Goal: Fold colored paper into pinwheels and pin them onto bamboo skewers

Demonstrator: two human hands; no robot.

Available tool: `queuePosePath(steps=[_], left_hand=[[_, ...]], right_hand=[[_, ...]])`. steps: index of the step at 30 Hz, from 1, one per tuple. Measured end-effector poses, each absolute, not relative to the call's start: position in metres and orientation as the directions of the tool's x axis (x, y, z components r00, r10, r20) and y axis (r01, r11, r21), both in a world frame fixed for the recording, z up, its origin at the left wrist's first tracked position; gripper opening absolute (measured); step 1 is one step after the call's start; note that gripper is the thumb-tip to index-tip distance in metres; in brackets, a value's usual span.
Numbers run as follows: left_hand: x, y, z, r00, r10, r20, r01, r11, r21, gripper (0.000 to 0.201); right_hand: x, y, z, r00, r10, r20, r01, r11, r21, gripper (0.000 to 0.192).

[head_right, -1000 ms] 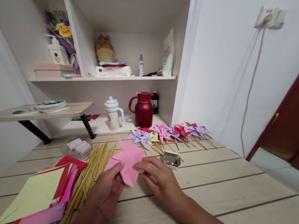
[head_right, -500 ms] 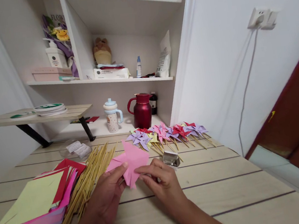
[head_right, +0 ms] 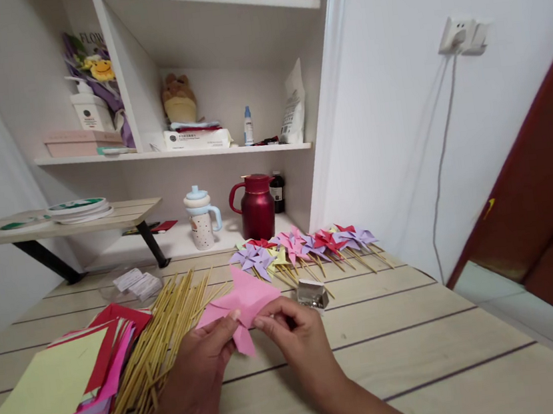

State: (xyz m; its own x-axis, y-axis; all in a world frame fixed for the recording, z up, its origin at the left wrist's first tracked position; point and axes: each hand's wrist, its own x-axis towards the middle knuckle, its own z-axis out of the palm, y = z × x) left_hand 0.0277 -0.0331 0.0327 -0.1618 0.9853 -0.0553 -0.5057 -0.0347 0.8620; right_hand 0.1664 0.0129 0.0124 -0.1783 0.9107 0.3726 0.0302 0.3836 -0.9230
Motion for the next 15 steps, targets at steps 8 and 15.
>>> queuePosePath(steps=[8,15], left_hand=[[0.0297,-0.032,0.0244,-0.274,0.957,-0.099,-0.451,-0.037,0.892,0.025],[0.031,-0.0315,0.0275,-0.284,0.944,-0.169,-0.5,0.004,0.866,0.024]], right_hand=[[0.1637,0.0158,0.0082,-0.154,0.932,0.328,0.035,0.337,-0.941,0.03],[0.1664,0.0163,0.0102,-0.211,0.903,0.375,0.068,0.396,-0.916,0.027]])
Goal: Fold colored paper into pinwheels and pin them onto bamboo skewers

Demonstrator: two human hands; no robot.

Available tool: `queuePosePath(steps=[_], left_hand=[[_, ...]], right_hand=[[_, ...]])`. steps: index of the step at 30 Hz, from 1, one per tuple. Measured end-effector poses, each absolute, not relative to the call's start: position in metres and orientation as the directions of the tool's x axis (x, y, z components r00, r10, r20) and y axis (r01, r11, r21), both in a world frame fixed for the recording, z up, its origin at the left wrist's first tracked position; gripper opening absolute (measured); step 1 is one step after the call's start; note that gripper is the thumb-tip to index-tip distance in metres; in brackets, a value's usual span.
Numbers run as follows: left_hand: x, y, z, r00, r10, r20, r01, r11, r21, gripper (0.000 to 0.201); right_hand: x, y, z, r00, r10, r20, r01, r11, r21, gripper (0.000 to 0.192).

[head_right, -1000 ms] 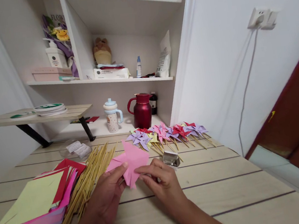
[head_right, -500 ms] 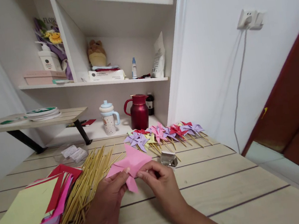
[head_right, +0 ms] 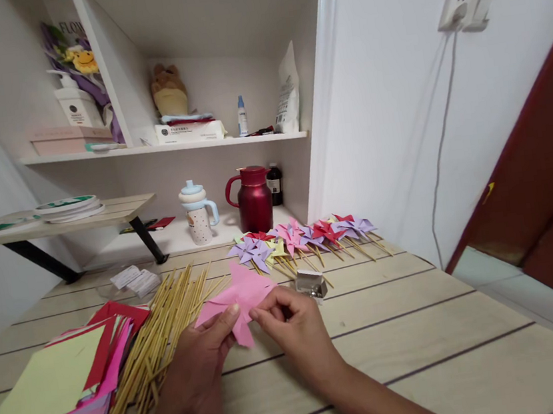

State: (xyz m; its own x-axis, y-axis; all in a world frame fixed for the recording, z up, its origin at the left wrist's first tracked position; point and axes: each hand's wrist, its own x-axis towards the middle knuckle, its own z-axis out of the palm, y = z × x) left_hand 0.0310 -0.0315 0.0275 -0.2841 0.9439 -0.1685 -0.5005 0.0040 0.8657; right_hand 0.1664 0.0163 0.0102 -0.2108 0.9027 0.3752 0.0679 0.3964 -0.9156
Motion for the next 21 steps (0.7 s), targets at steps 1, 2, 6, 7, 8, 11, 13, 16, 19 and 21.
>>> queuePosePath(steps=[1,2,6,7,8,11,13,16,19,21], left_hand=[[0.0307,-0.0312,0.0272,-0.286,0.943,-0.169,-0.499,0.003,0.866,0.023],[0.0303,-0.0308,0.0266,-0.288,0.943,-0.166,-0.497,0.0,0.868,0.022],[0.0289,-0.0288,0.0231,-0.288,0.944,-0.163,-0.501,-0.004,0.865,0.025],[0.0287,-0.0284,0.0224,-0.29,0.943,-0.165,-0.505,-0.004,0.863,0.026],[0.0285,-0.028,0.0216,-0.293,0.941,-0.168,-0.508,-0.004,0.862,0.026],[0.0283,-0.0275,0.0197,-0.305,0.938,-0.167,-0.506,-0.011,0.862,0.027],[0.0287,-0.0276,0.0194,-0.298,0.94,-0.165,-0.507,-0.009,0.862,0.026],[0.0302,-0.0285,0.0214,-0.277,0.948,-0.158,-0.512,-0.006,0.859,0.027],[0.0314,-0.0287,0.0251,-0.271,0.952,-0.142,-0.5,-0.013,0.866,0.031],[0.0305,-0.028,0.0266,-0.288,0.947,-0.143,-0.479,-0.013,0.878,0.031]], right_hand=[[0.1669,0.0166,0.0108,-0.218,0.895,0.39,0.079,0.414,-0.907,0.026],[0.1674,0.0169,0.0114,-0.225,0.887,0.403,0.092,0.431,-0.898,0.025],[0.1684,0.0186,0.0121,-0.251,0.857,0.45,0.14,0.492,-0.859,0.025],[0.1685,0.0189,0.0121,-0.255,0.851,0.458,0.149,0.503,-0.851,0.025],[0.1685,0.0192,0.0121,-0.259,0.847,0.464,0.158,0.511,-0.845,0.025],[0.1685,0.0198,0.0121,-0.259,0.843,0.471,0.176,0.521,-0.835,0.026],[0.1686,0.0201,0.0123,-0.26,0.839,0.478,0.186,0.529,-0.828,0.025],[0.1686,0.0198,0.0132,-0.268,0.828,0.493,0.201,0.548,-0.812,0.025],[0.1684,0.0187,0.0146,-0.267,0.824,0.5,0.207,0.556,-0.805,0.027],[0.1688,0.0182,0.0155,-0.264,0.825,0.499,0.218,0.556,-0.802,0.024]])
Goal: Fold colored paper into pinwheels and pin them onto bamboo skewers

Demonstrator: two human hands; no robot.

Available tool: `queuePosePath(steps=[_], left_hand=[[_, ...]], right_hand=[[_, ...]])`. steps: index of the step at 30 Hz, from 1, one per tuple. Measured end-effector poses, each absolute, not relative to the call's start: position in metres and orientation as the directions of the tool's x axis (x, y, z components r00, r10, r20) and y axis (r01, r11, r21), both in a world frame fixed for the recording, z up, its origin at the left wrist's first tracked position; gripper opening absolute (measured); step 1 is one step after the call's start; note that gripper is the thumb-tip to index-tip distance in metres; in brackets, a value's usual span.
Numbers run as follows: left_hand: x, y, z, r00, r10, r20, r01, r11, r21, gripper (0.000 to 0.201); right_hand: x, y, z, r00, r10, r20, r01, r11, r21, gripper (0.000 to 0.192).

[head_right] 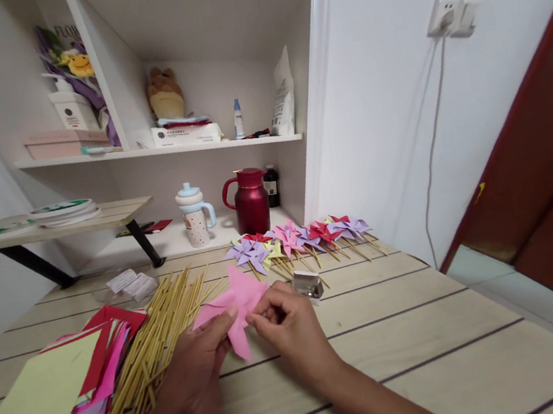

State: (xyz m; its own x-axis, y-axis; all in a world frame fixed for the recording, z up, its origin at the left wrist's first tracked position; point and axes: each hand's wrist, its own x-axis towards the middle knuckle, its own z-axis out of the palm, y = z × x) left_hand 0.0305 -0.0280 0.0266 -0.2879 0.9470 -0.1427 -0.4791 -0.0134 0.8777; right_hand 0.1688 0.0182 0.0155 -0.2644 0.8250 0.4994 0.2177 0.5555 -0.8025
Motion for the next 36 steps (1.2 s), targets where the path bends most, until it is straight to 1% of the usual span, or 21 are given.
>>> queuePosePath(steps=[3,6,8,9,11,15,17,19,23,25,30,36], left_hand=[[0.025,-0.026,0.027,-0.321,0.932,-0.168,-0.435,0.013,0.901,0.033],[0.019,-0.026,0.028,-0.358,0.918,-0.167,-0.335,0.041,0.941,0.036],[0.017,-0.026,0.03,-0.382,0.916,-0.118,-0.244,0.023,0.97,0.034],[0.017,-0.026,0.032,-0.387,0.918,-0.088,-0.196,0.011,0.98,0.032],[0.019,-0.026,0.034,-0.38,0.924,-0.029,-0.097,-0.008,0.995,0.027],[0.023,-0.025,0.036,-0.334,0.941,0.059,0.075,-0.036,0.997,0.025],[0.023,-0.025,0.034,-0.308,0.948,0.074,0.139,-0.032,0.99,0.026],[0.022,-0.025,0.03,-0.291,0.953,0.087,0.195,-0.03,0.98,0.027],[0.023,-0.024,0.026,-0.268,0.953,0.142,0.26,-0.071,0.963,0.021],[0.025,-0.024,0.027,-0.256,0.951,0.172,0.292,-0.094,0.952,0.019],[0.03,-0.027,0.033,-0.267,0.945,0.188,0.369,-0.08,0.926,0.013],[0.032,-0.032,0.039,-0.257,0.924,0.283,0.367,-0.177,0.913,0.01]], right_hand=[[0.173,0.02,0.017,-0.223,0.839,0.497,0.234,0.541,-0.808,0.011],[0.182,0.025,0.02,-0.098,0.857,0.506,0.184,0.515,-0.837,0.034],[0.19,0.029,0.024,-0.039,0.847,0.53,0.136,0.53,-0.837,0.041],[0.194,0.031,0.026,-0.038,0.842,0.538,0.118,0.539,-0.834,0.043],[0.2,0.033,0.03,-0.094,0.848,0.521,0.075,0.528,-0.846,0.045],[0.205,0.033,0.034,-0.311,0.881,0.358,-0.053,0.36,-0.932,0.049],[0.204,0.031,0.035,-0.367,0.877,0.311,-0.047,0.316,-0.948,0.051],[0.201,0.029,0.036,-0.39,0.87,0.303,0.002,0.33,-0.944,0.047],[0.198,0.025,0.041,-0.414,0.859,0.299,0.099,0.37,-0.924,0.026],[0.198,0.024,0.042,-0.408,0.866,0.289,0.135,0.371,-0.919,0.019],[0.196,0.023,0.039,-0.384,0.876,0.291,0.153,0.371,-0.916,0.016],[0.195,0.024,0.035,-0.372,0.869,0.325,0.141,0.399,-0.906,0.017]])
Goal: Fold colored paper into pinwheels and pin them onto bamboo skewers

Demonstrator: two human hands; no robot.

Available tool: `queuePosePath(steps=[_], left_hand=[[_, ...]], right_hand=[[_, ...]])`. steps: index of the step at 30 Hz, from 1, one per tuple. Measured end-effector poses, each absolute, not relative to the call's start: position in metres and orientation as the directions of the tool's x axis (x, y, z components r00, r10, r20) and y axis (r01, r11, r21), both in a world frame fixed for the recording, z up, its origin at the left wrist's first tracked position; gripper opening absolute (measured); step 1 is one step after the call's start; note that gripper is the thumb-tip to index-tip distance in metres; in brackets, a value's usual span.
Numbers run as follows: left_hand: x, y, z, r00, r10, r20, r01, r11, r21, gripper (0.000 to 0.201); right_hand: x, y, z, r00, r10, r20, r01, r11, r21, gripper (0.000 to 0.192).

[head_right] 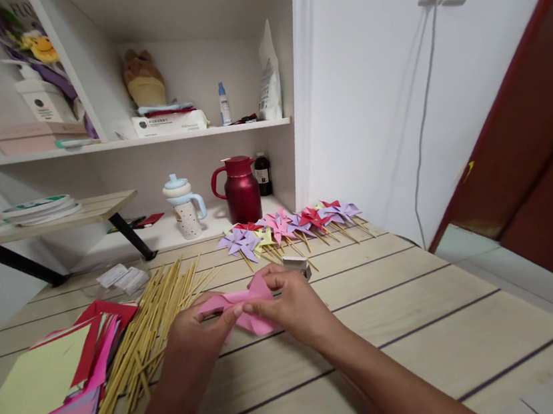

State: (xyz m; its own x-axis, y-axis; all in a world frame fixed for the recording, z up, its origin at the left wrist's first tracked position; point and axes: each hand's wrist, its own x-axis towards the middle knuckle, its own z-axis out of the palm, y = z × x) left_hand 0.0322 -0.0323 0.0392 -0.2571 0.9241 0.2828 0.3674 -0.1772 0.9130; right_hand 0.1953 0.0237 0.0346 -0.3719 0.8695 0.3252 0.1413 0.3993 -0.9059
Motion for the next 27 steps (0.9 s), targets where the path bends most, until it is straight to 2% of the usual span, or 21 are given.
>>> queuePosePath(steps=[4,8,11,14,20,27], left_hand=[[0.031,-0.03,0.035,-0.234,0.926,0.296,0.354,-0.202,0.913,0.012],[0.027,-0.025,0.027,-0.242,0.93,0.276,0.34,-0.185,0.922,0.011],[0.024,-0.024,0.026,-0.207,0.961,0.183,0.311,-0.113,0.944,0.016],[0.023,-0.024,0.027,-0.181,0.98,0.088,0.274,-0.036,0.961,0.02],[0.019,-0.026,0.029,-0.084,0.993,-0.08,0.129,0.091,0.987,0.031],[0.019,-0.031,0.039,0.041,0.992,-0.121,-0.06,0.123,0.991,0.036]], right_hand=[[0.194,0.022,0.034,-0.386,0.88,0.277,0.137,0.351,-0.926,0.015],[0.192,0.022,0.029,-0.421,0.9,0.114,0.039,0.143,-0.989,0.02],[0.191,0.021,0.027,-0.454,0.891,0.005,-0.037,-0.013,-0.999,0.026],[0.19,0.02,0.028,-0.455,0.889,-0.055,-0.086,-0.106,-0.991,0.029],[0.188,0.018,0.032,-0.451,0.882,-0.136,-0.163,-0.232,-0.959,0.027],[0.185,0.02,0.029,-0.496,0.861,-0.111,-0.283,-0.282,-0.917,0.025]])
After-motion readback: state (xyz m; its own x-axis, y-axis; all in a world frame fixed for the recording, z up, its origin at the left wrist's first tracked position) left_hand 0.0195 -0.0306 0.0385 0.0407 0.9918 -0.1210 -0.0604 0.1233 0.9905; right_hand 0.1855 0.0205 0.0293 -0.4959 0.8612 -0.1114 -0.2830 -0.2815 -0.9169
